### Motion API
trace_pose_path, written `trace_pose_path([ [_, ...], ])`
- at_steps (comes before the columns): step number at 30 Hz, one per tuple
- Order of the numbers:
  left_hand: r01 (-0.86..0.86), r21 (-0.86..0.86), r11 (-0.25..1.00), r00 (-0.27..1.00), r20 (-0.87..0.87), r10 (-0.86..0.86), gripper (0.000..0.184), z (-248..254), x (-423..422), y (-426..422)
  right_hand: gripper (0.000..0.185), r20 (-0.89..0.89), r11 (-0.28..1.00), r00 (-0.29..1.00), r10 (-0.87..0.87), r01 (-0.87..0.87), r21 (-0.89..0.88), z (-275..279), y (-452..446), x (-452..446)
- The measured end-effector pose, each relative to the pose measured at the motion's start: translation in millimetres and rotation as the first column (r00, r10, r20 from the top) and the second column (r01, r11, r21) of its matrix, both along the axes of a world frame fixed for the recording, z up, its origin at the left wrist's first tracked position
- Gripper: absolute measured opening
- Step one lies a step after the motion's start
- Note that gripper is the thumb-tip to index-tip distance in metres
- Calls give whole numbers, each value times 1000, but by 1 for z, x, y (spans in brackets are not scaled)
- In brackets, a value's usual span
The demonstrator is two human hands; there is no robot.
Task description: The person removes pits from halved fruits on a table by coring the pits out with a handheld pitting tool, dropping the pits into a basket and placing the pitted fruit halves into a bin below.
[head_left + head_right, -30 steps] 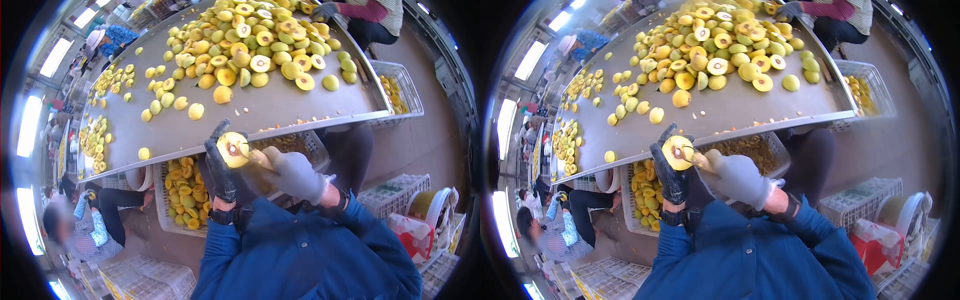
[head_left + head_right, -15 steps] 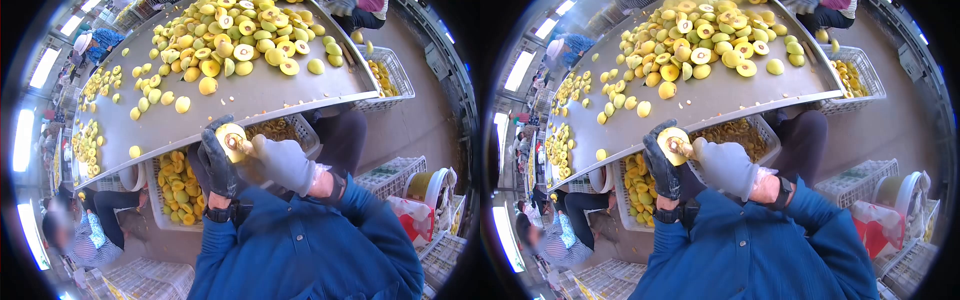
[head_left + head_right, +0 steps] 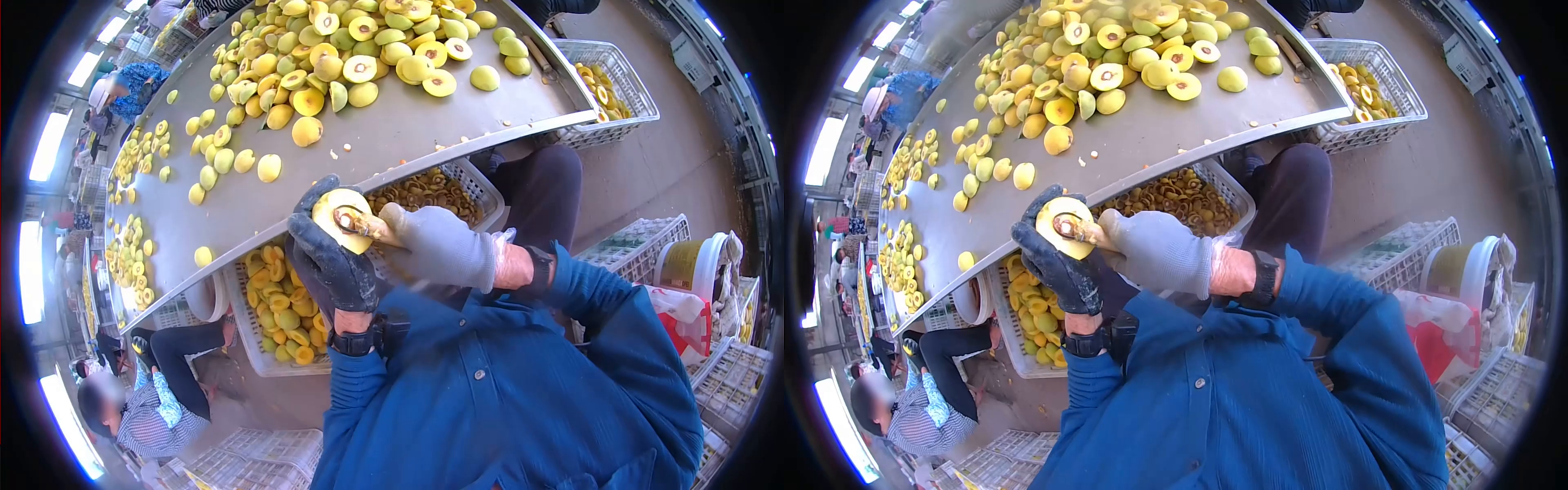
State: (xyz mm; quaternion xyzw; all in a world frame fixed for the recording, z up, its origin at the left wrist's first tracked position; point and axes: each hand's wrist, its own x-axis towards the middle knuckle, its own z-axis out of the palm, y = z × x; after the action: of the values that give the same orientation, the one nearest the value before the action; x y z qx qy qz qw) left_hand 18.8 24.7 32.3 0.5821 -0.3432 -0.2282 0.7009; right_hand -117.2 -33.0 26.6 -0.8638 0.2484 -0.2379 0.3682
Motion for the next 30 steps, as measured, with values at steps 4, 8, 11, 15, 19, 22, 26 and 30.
trace_pose_path([
  [4, -23, -17, 1000, 995, 96, 24, 60, 1, -4, -1, 20, -59, 1000, 998, 19, -18, 17, 9, 0, -5],
  [8, 8, 56, 998, 939, 343, -27, 63, -9, 8, 1, 20, -67, 992, 991, 115, -110, 69, 13, -7, -14],
  [11, 101, 110, 989, 961, 245, -126, 57, 2, 6, -1, 21, -91, 992, 989, 118, -121, -27, 6, -11, -16],
  [15, 449, 52, 892, 863, -286, -417, 57, 5, 21, -8, 23, 221, 671, 957, 188, -289, 683, -5, -11, -14],
  [19, 388, 75, 918, 901, -239, -361, 58, -21, 13, 16, 23, 193, 364, 981, 30, -190, 912, -5, 1, -13],
  [22, 249, 140, 958, 964, 61, -260, 59, -26, 2, 27, 25, 176, 561, 979, 103, -203, 803, -10, 8, -16],
  [26, 221, 175, 959, 900, 343, -270, 60, -3, 11, 4, 29, -27, 825, 970, 240, -189, 532, -1, 1, -20],
  [30, 374, 103, 922, 858, 338, -386, 63, 2, 20, -3, 28, 70, 630, 959, 273, -234, 740, 1, 0, -21],
])
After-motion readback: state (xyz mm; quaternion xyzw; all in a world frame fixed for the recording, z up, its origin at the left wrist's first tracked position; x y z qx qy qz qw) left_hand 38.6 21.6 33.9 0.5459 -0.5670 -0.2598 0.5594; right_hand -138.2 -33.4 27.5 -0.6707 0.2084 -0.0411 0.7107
